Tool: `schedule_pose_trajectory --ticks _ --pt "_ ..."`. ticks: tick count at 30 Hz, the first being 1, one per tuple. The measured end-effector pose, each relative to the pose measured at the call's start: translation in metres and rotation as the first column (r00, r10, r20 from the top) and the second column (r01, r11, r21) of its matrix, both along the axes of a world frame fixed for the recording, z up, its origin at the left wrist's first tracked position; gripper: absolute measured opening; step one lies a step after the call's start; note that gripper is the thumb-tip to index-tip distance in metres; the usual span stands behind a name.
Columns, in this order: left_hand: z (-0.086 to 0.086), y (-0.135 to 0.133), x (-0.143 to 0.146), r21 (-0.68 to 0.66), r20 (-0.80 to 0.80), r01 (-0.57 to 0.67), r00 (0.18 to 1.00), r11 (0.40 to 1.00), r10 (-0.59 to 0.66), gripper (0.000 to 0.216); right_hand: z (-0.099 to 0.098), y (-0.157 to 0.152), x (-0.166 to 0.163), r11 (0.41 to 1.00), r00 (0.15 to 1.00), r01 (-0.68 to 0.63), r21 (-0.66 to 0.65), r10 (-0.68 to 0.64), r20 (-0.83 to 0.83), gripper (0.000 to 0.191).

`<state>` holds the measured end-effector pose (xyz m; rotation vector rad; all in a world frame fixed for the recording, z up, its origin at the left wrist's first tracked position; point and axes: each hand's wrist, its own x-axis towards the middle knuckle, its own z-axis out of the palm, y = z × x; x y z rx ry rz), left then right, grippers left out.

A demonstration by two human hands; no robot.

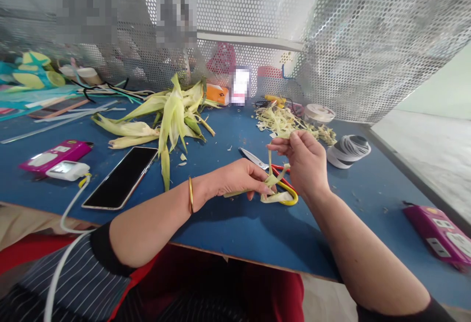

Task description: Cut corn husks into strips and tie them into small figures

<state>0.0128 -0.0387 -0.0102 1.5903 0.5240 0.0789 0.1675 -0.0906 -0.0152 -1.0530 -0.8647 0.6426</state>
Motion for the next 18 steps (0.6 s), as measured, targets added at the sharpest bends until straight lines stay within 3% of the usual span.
schedule_pose_trajectory --ticks 4,7,9,11,13,15,18 --pt "-0.005 0.004 -0.002 -0.065 0.064 -0.068 0.995 0.996 0.072 0.020 0.001 0.000 0.004 1.000 0.994 -0.006 0.026 0.003 0.107 0.019" --pt "-0.008 0.007 -0.001 -0.175 0.142 -0.191 0.966 0.966 0.217 0.022 0.005 0.000 0.014 0.981 0.948 0.188 0.039 -0.192 0.255 0.020" --pt "-0.008 0.008 0.000 -0.232 0.153 -0.271 0.938 0.934 0.310 0.022 0.008 0.000 0.020 0.957 0.925 0.287 -0.049 -0.264 0.274 0.028" --pt "-0.007 0.008 0.001 -0.266 0.156 -0.328 0.913 0.906 0.376 0.023 0.009 0.000 0.024 0.944 0.964 0.190 -0.269 -0.128 0.233 0.043" --pt "-0.006 0.007 0.001 -0.270 0.167 -0.347 0.902 0.898 0.399 0.023 0.007 0.001 0.023 0.891 0.984 -0.054 -0.451 0.124 0.125 0.051" --pt "-0.006 0.006 0.000 -0.245 0.174 -0.326 0.912 0.913 0.372 0.026 0.005 0.000 0.018 0.843 0.954 -0.249 -0.477 0.297 0.028 0.050" --pt "-0.008 0.005 0.000 -0.212 0.186 -0.234 0.944 0.949 0.274 0.031 0.001 -0.002 0.009 0.868 0.947 -0.306 -0.392 0.320 -0.031 0.043"
